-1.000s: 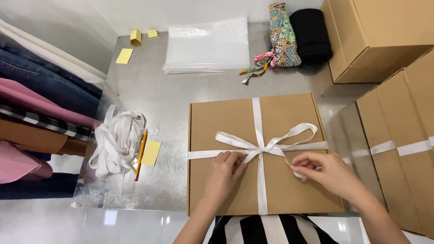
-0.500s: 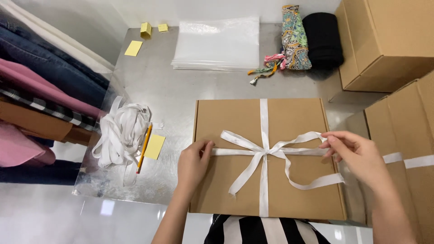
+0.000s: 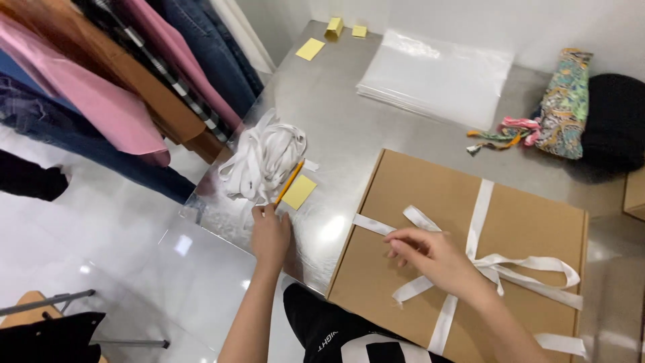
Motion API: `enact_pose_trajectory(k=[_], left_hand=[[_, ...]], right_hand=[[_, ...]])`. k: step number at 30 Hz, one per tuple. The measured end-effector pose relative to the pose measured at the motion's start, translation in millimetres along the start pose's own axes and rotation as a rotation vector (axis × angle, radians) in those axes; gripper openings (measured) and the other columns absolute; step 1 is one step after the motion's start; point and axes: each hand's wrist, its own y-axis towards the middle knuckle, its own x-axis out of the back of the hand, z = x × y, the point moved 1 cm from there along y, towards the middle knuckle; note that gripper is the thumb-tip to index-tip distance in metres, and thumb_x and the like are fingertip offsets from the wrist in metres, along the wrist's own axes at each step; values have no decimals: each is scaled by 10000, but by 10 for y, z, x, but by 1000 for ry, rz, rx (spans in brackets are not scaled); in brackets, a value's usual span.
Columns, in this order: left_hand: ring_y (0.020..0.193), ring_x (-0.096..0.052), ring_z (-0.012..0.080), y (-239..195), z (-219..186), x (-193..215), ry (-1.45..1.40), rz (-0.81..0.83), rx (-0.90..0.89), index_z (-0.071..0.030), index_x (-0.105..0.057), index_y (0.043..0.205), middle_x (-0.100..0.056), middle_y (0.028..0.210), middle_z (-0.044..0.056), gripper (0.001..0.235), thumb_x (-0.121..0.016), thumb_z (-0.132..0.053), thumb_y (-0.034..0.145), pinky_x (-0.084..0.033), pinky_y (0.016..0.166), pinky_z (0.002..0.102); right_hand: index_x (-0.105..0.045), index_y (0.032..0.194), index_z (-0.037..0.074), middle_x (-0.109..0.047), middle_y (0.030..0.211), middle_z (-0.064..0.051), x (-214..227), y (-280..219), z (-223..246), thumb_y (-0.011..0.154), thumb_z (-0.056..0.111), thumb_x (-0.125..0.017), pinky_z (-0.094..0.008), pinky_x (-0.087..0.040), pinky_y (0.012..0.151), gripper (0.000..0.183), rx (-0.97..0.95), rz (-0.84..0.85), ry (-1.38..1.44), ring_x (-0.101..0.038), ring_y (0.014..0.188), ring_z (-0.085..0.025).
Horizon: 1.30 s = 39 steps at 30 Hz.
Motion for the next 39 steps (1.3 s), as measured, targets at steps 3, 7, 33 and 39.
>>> enact_pose_trajectory(k=[3, 7, 33, 39], left_hand=[[843, -685, 535, 345, 624, -492, 56, 46, 104, -105, -544, 1322, -528, 1198, 180, 397, -566, -295, 974, -510, 692, 662], [723, -733, 360, 506, 932, -771, 372, 11, -120, -113, -532, 1188, -574, 1099, 108, 378, -606, -454, 1042, -558, 502, 522], [849, -755, 395, 596, 483, -821, 347, 170, 21, -81, -714, 1051, -725, 977, 123, 245, -578, -78, 847, -608, 699, 514], [987, -748, 170, 314, -596, 371, -321, 368, 134, -107, -797, 994, -821, 969, 19, 215, -712, -240, 848, -561, 839, 355]], right_hand=[[-870, 1125, 172, -917, 919, 19, -208, 42, 327, 977, 301, -667, -215, -615, 822, 282, -145, 98, -129, -821, 765, -76], [-868, 1104, 162, -915, 903, 30, -379, 171, 398, 981, 298, -669, -204, -614, 777, 270, -131, 100, -135, -816, 737, -65], [-880, 1149, 75, -906, 863, -74, -257, -80, -172, 945, 191, -745, -260, -629, 737, 271, -191, 113, 87, -798, 703, -147], [-778, 1312, 24, -900, 1066, -164, 23, -169, -161, 935, 159, -722, -342, -693, 831, 404, -219, 27, 280, -853, 893, -248]])
